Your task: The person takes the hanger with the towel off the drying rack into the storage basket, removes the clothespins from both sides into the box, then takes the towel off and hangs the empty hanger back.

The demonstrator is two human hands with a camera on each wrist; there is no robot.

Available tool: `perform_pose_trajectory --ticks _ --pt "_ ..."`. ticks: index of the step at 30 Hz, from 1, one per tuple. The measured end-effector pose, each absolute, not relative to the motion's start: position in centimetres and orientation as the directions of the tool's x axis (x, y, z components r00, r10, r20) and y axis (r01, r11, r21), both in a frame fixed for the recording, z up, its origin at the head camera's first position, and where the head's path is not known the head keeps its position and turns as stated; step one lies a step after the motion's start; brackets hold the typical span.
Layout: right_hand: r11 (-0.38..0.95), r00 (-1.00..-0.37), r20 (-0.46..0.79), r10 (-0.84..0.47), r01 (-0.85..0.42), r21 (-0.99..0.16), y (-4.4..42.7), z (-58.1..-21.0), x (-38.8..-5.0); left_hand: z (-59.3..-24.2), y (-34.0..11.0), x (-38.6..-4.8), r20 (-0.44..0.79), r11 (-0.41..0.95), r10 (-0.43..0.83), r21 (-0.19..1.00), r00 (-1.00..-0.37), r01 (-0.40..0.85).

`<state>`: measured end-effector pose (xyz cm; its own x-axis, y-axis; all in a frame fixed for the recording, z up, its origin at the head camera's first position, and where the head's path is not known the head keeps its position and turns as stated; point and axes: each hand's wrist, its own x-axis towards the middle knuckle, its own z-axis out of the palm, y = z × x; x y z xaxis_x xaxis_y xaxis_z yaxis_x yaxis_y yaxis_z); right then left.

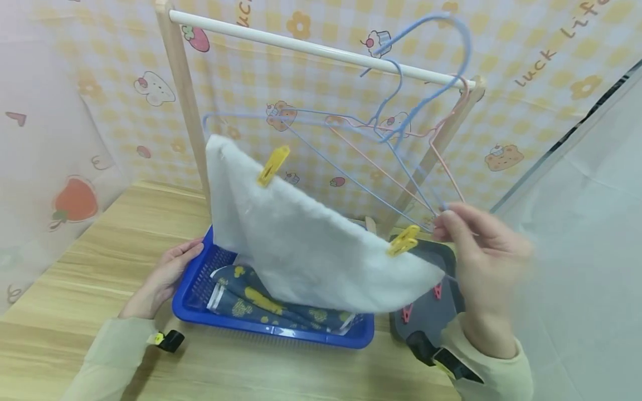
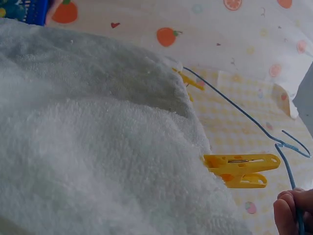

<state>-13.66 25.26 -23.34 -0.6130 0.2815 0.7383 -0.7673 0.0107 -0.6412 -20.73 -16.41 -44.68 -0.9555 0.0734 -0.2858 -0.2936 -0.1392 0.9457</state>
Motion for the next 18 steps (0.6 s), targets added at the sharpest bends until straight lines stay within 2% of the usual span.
perform_pose_trajectory --ticks 6,11,13,15,18 --pt "0.098 -0.766 0.640 0.060 -0.634 -0.767 24.7 -26.2 -14.2 -44.4 -16.5 -21.0 -0.263 0.007 0.066 0.965 -0.963 -0.263" --pt "0.121 -0.824 0.564 -0.051 -0.566 -0.815 24.3 -28.6 -15.7 -43.2 -16.4 -20.7 -0.144 0.139 -0.040 0.979 -0.989 -0.148" --pt "0.126 -0.847 0.525 -0.084 -0.532 -0.837 24.1 -29.5 -16.3 -42.4 -16.5 -20.3 -0.078 0.081 -0.097 0.993 -0.992 -0.086" --pt "0.181 -0.873 0.476 -0.103 -0.487 -0.854 23.9 -30.3 -16.8 -41.4 -16.7 -19.8 0.006 -0.072 -0.118 0.997 -0.993 0.015" --pt "0.254 -0.905 0.407 -0.126 -0.426 -0.868 23.6 -31.3 -17.6 -40.2 -16.8 -19.3 0.151 -0.309 -0.066 0.937 -0.986 0.164"
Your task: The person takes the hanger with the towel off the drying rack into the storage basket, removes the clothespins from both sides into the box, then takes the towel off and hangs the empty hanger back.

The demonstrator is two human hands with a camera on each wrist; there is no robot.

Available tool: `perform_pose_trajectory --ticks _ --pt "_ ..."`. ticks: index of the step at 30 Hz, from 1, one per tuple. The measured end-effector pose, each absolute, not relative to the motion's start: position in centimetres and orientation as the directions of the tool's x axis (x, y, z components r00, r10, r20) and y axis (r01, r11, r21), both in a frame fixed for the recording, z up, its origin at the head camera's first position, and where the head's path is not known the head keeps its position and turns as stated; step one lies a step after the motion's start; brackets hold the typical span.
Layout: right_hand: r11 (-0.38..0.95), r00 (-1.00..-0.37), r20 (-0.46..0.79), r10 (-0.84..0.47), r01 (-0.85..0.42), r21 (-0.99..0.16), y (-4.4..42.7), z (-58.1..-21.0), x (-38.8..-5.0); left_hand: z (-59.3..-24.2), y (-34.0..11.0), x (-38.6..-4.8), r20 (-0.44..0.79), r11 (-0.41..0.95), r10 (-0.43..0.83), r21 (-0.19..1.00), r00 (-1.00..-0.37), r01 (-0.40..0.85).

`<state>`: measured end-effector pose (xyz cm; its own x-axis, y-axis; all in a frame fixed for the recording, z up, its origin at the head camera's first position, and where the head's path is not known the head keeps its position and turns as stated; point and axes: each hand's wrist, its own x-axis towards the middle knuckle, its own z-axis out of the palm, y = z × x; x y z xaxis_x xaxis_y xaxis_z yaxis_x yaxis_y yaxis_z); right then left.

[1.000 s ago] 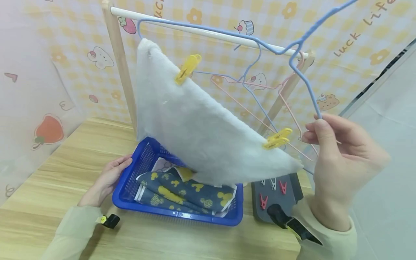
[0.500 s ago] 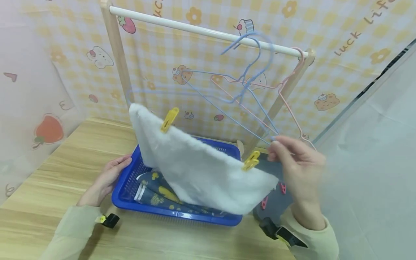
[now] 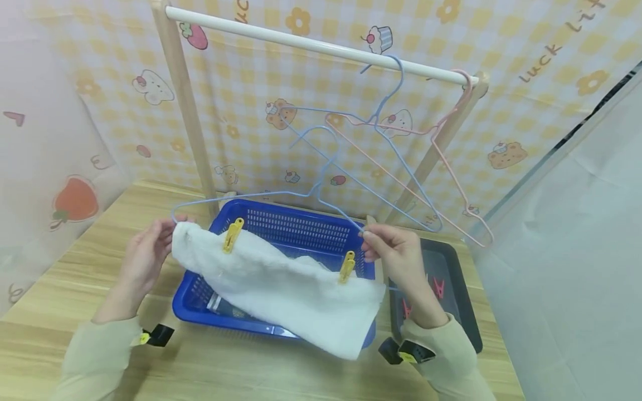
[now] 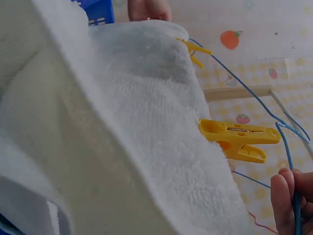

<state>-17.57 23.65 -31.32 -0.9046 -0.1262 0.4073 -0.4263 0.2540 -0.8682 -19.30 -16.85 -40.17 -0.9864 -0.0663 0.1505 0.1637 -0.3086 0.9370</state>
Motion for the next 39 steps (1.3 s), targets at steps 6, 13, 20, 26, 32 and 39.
perform_pose_trajectory --ticks 6,13,20,26,32,39 --pt "0.359 -0.936 0.334 -0.113 -0.352 -0.864 23.4 -32.8 -18.7 -39.0 -16.8 -18.9 0.199 -0.380 0.004 0.907 -0.980 0.183" --pt "0.498 -0.962 0.237 -0.132 -0.271 -0.824 23.2 -34.6 -20.5 -39.5 -16.7 -19.1 0.069 -0.184 -0.022 0.980 -0.997 0.072" --pt "0.533 -0.980 0.100 -0.172 -0.178 -0.827 23.1 -36.1 -21.6 -39.8 -16.7 -19.1 -0.048 -0.058 0.030 0.997 -0.998 -0.049" --pt "0.517 -0.975 0.064 -0.213 -0.168 -0.839 22.9 -36.6 -22.0 -40.3 -17.4 -19.0 -0.109 -0.061 0.163 0.991 -0.981 -0.120" --pt "0.593 -0.963 0.116 -0.242 -0.241 -0.768 23.1 -36.7 -22.0 -40.6 -17.6 -18.9 -0.149 -0.168 0.157 0.970 -0.976 -0.175" --pt "0.644 -0.855 0.460 -0.239 -0.494 -0.584 23.0 -36.3 -21.1 -40.6 -17.2 -18.7 -0.129 -0.225 0.101 0.963 -0.986 -0.149"
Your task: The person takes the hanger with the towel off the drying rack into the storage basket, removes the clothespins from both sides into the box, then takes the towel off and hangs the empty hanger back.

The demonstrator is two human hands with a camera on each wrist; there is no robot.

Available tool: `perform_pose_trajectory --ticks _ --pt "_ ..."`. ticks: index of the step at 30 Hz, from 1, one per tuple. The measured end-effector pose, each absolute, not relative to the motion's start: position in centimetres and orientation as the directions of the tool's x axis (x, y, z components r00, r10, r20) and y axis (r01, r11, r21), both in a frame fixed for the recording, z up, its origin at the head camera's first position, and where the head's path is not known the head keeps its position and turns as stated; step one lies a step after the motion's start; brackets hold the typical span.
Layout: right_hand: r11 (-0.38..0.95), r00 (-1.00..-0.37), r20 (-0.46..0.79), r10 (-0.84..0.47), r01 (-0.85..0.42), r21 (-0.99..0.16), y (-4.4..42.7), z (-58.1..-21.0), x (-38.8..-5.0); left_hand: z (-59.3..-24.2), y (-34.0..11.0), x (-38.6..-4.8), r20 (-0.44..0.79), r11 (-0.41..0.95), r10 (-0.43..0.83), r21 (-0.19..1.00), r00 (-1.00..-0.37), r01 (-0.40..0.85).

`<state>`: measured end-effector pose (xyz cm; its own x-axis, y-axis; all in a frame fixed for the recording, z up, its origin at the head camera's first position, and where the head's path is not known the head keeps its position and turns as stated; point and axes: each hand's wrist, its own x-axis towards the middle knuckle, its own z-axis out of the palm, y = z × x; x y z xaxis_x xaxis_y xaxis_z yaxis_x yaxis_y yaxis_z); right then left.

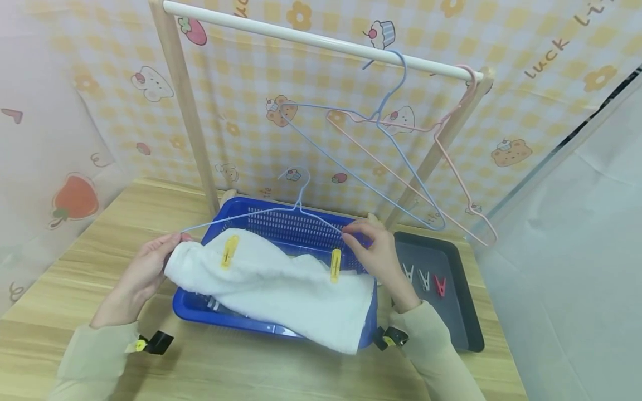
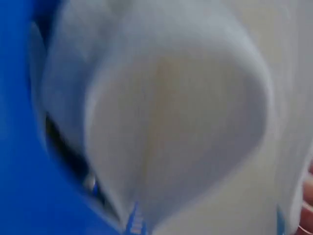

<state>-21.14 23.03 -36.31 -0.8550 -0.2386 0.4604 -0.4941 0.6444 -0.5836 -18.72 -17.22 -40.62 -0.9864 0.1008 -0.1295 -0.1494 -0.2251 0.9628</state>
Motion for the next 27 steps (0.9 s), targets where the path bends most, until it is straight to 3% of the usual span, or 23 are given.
perform_pose_trajectory --ticks 3,5,12,18,27 --pt "0.634 -0.796 0.543 -0.265 -0.569 -0.524 22.8 -36.0 -20.8 -40.6 -17.2 -18.7 -0.128 -0.234 0.081 0.962 -0.988 -0.144" --pt "0.611 -0.803 0.516 -0.298 -0.576 -0.543 22.6 -35.9 -20.6 -40.6 -17.2 -18.7 -0.131 -0.238 0.075 0.960 -0.988 -0.146" --pt "0.667 -0.889 0.180 -0.421 -0.437 -0.603 21.9 -35.8 -20.5 -40.5 -17.1 -18.6 -0.147 -0.259 0.065 0.953 -0.987 -0.159" --pt "0.614 -0.920 0.065 -0.388 -0.310 -0.726 21.7 -35.9 -20.4 -40.5 -17.0 -18.5 -0.156 -0.257 0.062 0.952 -0.986 -0.167" --pt "0.566 -0.966 0.082 -0.245 -0.212 -0.796 21.3 -35.7 -20.3 -40.6 -17.1 -18.6 -0.152 -0.244 0.058 0.956 -0.987 -0.162"
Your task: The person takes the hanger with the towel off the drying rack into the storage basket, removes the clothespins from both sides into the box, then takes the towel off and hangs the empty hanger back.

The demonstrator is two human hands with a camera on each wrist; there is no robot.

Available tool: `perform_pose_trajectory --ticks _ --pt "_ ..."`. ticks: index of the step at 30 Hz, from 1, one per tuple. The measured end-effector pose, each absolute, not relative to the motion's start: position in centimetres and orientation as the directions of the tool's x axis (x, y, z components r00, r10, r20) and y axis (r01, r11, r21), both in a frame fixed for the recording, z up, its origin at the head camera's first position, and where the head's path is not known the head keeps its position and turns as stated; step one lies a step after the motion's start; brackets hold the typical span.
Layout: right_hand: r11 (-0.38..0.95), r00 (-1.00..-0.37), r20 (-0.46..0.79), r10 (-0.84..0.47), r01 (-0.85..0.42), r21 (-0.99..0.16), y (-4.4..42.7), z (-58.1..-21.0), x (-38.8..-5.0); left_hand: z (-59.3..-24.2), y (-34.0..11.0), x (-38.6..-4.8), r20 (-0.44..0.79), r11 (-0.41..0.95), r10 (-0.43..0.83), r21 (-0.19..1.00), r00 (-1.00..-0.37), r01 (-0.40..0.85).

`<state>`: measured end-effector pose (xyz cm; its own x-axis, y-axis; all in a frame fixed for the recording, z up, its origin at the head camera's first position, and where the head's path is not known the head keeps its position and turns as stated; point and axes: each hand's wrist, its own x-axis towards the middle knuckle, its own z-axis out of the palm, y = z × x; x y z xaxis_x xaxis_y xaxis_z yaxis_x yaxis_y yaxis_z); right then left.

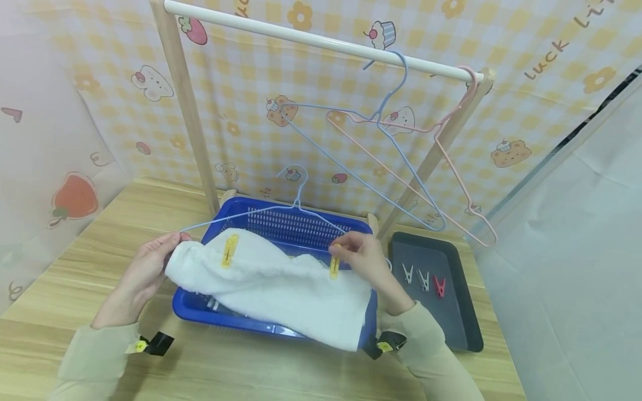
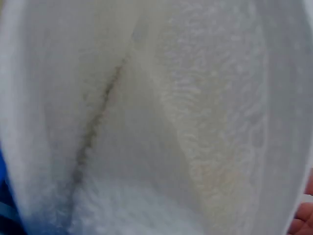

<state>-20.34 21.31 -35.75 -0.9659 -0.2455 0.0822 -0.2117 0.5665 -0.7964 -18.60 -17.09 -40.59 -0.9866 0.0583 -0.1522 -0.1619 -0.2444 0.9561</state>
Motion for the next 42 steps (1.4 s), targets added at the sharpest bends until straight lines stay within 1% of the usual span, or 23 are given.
perform_pose_trajectory --ticks 5,10,15,23,27,31,36,42 --pt "0.538 -0.982 0.110 -0.151 -0.175 -0.825 21.2 -35.5 -20.3 -40.8 -17.1 -18.7 -0.154 -0.232 0.061 0.959 -0.986 -0.164" --pt "0.531 -0.985 0.094 -0.143 -0.157 -0.833 21.3 -35.3 -20.2 -40.8 -17.0 -18.7 -0.156 -0.228 0.064 0.959 -0.986 -0.167" --pt "0.571 -0.988 0.084 -0.126 -0.142 -0.809 22.4 -34.7 -19.7 -40.8 -17.0 -18.7 -0.163 -0.218 0.063 0.961 -0.985 -0.173" --pt "0.675 -0.992 0.128 -0.005 -0.097 -0.731 26.8 -33.7 -17.9 -40.8 -17.0 -18.7 -0.146 -0.235 0.065 0.959 -0.987 -0.157" --pt "0.714 -0.996 0.076 0.047 -0.020 -0.700 29.1 -33.6 -16.7 -40.7 -17.1 -18.7 -0.138 -0.233 0.070 0.961 -0.988 -0.151" --pt "0.744 -0.996 0.001 0.087 0.064 -0.665 30.8 -34.4 -16.1 -40.6 -17.1 -18.7 -0.139 -0.241 0.067 0.959 -0.988 -0.152" --pt "0.819 -0.992 -0.073 0.107 0.130 -0.559 33.1 -36.6 -15.7 -40.6 -16.9 -18.7 -0.151 -0.248 0.071 0.955 -0.986 -0.164" --pt "0.907 -0.980 -0.109 0.169 0.198 -0.372 35.9 -40.4 -15.5 -40.6 -16.9 -18.6 -0.146 -0.232 0.064 0.960 -0.987 -0.157"
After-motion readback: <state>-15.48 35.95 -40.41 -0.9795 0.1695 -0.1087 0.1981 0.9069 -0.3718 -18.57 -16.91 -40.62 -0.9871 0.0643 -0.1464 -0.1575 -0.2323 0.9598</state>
